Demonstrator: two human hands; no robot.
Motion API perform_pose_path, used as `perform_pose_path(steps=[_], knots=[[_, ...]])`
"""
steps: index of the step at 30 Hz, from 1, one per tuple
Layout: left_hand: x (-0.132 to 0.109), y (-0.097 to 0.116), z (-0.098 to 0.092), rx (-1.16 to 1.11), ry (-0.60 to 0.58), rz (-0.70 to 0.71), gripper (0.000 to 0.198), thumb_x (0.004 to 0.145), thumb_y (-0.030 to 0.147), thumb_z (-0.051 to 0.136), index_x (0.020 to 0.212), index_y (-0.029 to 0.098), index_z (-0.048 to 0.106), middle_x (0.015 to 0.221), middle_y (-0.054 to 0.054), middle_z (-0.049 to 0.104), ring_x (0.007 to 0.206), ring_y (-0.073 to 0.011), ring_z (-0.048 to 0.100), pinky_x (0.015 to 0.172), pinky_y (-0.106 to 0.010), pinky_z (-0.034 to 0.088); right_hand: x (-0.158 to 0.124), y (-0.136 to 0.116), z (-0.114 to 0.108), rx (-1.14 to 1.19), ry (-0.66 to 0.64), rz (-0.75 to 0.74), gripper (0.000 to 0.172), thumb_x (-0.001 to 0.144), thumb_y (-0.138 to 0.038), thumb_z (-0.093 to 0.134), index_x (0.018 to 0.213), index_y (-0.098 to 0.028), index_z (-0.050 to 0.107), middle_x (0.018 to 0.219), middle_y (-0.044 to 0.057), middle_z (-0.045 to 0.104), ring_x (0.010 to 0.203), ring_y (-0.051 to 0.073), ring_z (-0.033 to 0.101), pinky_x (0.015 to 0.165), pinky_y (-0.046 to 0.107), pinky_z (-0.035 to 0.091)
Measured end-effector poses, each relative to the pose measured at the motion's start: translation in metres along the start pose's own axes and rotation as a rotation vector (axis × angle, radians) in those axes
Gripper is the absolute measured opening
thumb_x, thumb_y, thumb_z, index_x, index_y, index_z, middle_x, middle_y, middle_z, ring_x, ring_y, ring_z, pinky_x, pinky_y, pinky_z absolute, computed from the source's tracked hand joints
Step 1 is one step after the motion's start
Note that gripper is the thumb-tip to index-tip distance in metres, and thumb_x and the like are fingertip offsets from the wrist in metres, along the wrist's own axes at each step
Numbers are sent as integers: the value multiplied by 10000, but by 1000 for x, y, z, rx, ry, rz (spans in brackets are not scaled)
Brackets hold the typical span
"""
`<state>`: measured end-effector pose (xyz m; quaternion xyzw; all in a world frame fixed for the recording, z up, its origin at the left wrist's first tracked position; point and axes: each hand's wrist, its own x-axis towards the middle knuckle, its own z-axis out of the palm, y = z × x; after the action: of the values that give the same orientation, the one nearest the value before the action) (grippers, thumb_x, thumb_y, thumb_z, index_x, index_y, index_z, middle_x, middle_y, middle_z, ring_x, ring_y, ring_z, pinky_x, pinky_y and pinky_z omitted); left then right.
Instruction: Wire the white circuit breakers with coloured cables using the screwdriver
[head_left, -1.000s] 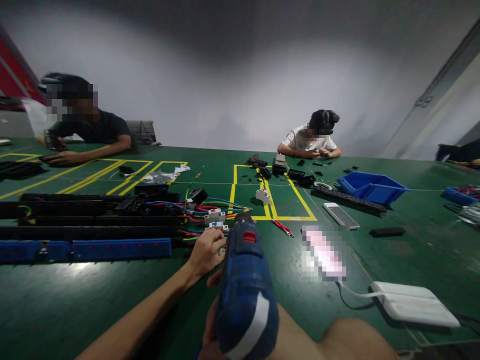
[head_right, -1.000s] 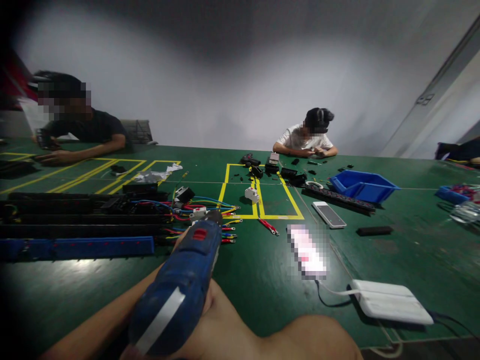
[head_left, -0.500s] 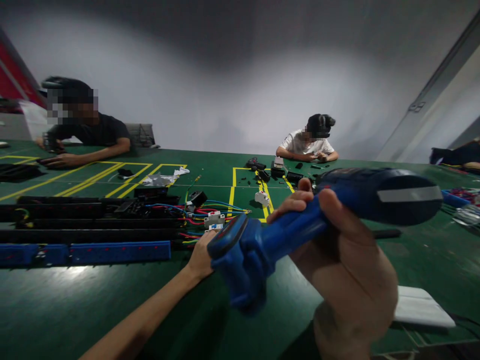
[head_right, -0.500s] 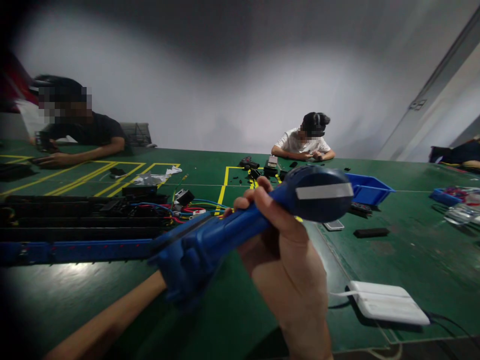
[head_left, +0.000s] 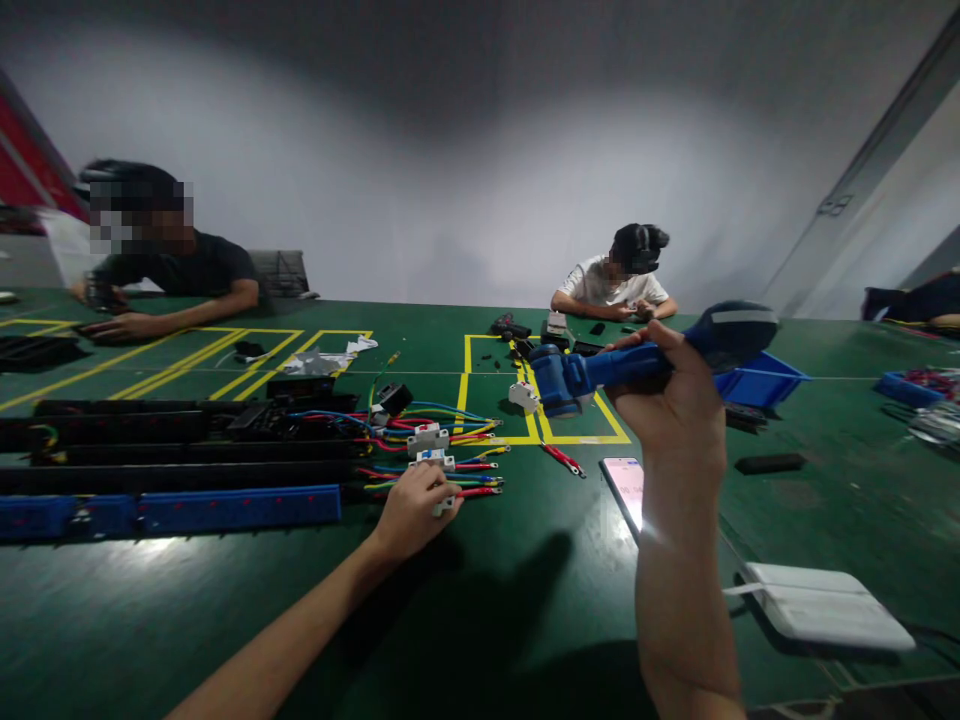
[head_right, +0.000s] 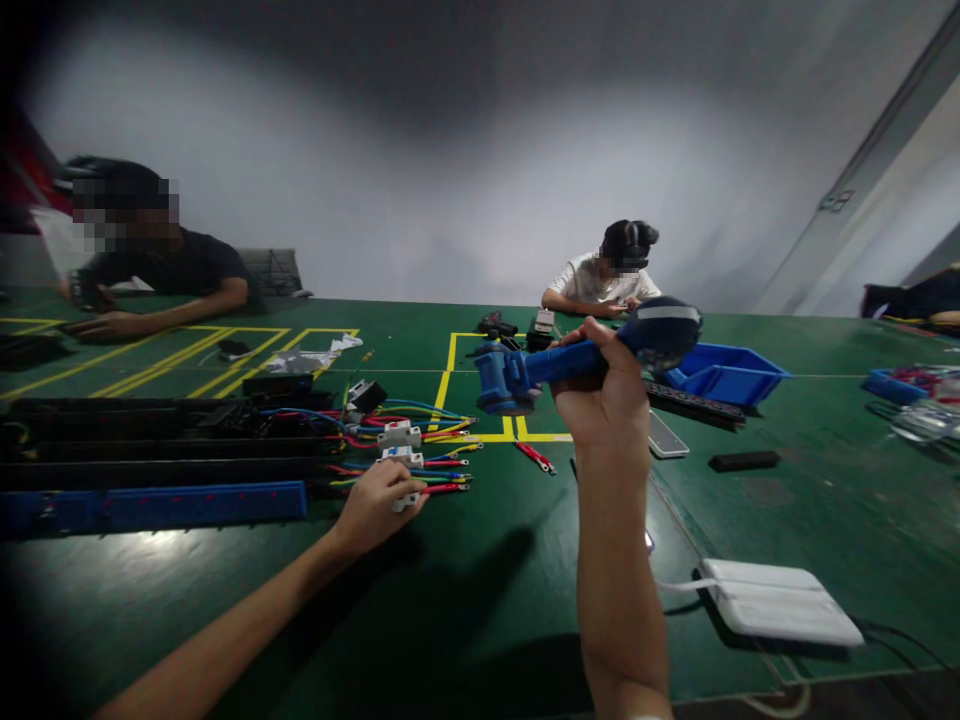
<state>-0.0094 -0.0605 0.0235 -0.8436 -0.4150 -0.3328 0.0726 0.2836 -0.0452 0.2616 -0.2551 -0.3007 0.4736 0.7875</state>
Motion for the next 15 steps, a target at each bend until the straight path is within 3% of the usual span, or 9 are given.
perform_pose_path(steps=[4, 7, 10, 15], knots=[[0, -1, 0, 16, 10, 31, 115, 858, 286, 620, 902, 224, 705, 836, -55, 589, 812, -188, 528, 736, -334, 424, 31, 19, -11, 51, 65, -43, 291, 617, -127, 766, 779, -189, 532, 721, -76, 561, 669, 81, 592, 663, 227, 542], [1, -1, -1, 19, 6, 33, 120, 864, 292, 616, 889, 237, 720, 816, -52, 579, 811, -188, 529, 747, -337, 427, 56, 34, -24, -3, 218, -190, 385, 530, -104, 800, 780, -191, 521, 700, -76, 564, 638, 90, 573, 586, 204, 510], [1, 0, -2, 16, 7, 29, 133, 868, 293, 612, 912, 247, 729, 804, -48, 575, 799, -182, 526, 745, -333, 428, 83, 48, -42, -91, 392, -361, 518, 487, -57, 798, 911, -206, 542, 787, -68, 616, 731, 110, 608, 632, 208, 525], [2, 1, -3, 15, 16, 40, 136, 866, 279, 612, 917, 242, 733, 811, -50, 579, 789, -179, 524, 733, -329, 427, 118, 62, -78, -208, 557, -365, 706, 467, -1, 780, 1079, -231, 515, 989, -46, 654, 890, 106, 612, 703, 184, 529]])
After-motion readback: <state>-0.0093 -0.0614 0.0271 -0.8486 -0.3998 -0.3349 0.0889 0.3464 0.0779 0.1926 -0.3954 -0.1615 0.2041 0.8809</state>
